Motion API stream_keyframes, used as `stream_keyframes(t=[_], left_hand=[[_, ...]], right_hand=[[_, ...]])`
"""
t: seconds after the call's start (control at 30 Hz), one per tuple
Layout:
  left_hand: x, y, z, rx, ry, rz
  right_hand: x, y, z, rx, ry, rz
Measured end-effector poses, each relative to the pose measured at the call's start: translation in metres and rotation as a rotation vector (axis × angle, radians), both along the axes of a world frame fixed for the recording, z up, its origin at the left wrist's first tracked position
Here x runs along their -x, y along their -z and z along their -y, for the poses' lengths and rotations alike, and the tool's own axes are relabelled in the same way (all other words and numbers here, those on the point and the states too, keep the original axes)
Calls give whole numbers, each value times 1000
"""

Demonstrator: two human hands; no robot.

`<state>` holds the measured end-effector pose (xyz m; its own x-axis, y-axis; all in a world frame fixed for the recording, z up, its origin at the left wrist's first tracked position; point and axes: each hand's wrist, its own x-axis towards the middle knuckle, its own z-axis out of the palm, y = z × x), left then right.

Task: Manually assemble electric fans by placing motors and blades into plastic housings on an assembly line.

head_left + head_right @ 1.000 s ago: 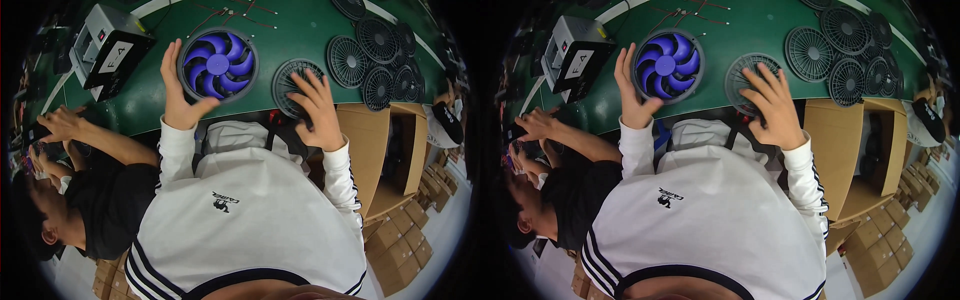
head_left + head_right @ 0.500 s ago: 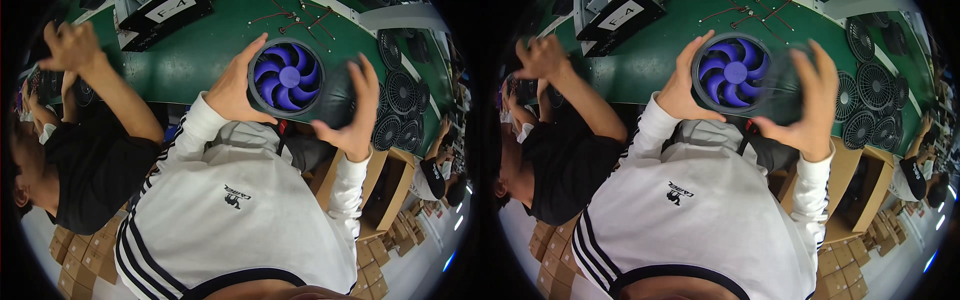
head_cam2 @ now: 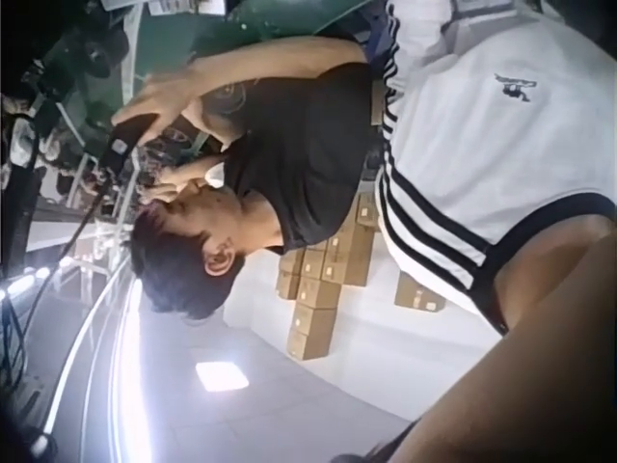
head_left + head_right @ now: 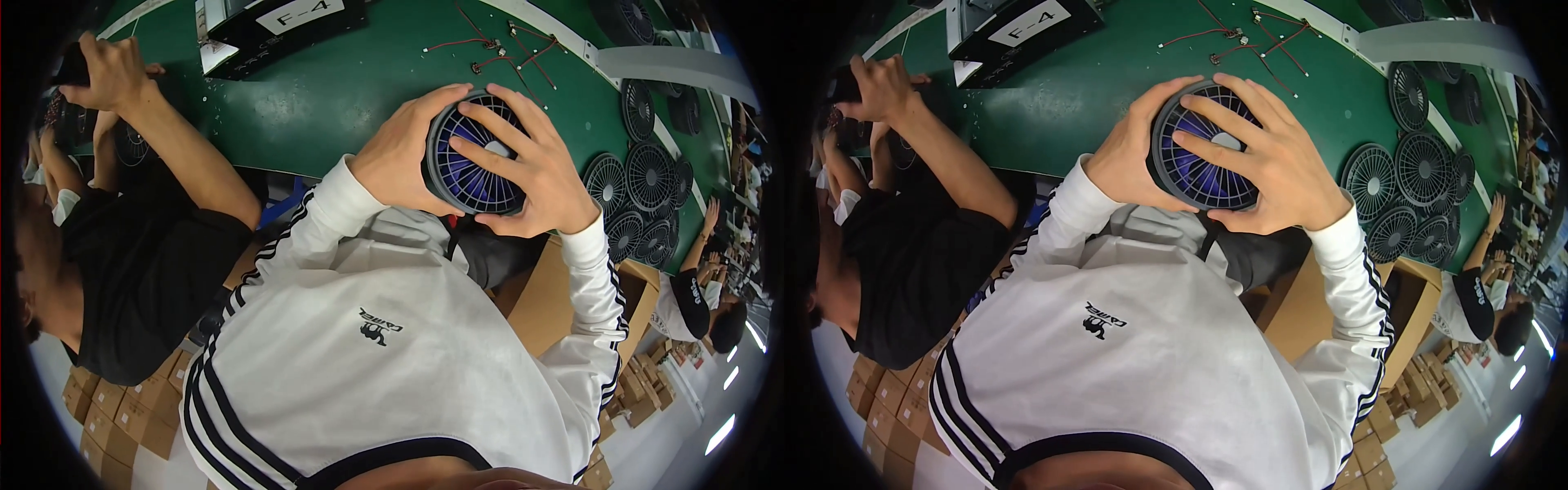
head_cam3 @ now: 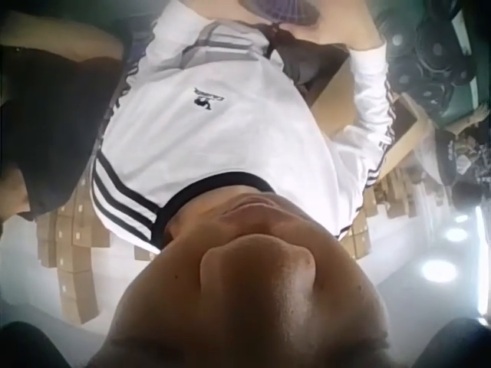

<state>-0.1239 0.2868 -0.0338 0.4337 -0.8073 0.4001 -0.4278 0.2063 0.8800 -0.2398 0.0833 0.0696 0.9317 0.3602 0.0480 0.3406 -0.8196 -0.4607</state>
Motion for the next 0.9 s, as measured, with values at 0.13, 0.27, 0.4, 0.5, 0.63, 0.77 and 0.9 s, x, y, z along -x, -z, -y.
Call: stream_keyframes(t=[0.13, 0.27, 0.4, 0.5, 0.63, 0.77, 0.9], left_hand=[[-1, -4, -1, -54, 35, 1], [-2, 2, 3, -34, 23, -20], [-4, 2, 8, 54, 12, -3], [-6, -11, 7, -50, 20, 157], [-10, -33, 25, -36, -38, 203], [-38, -88, 103, 68, -219, 64], [-100, -114, 238, 15, -421, 176]], right_hand=[[-4, 1, 10, -45, -74, -14], [-8, 10, 7, -44, -4, 85], [13, 20, -19, -24, 296, 210], [28, 18, -23, -82, 390, 215], [75, 18, 21, 23, 1046, 486], [160, 65, 54, 390, 1353, 192], [150, 77, 14, 286, 1310, 231]])
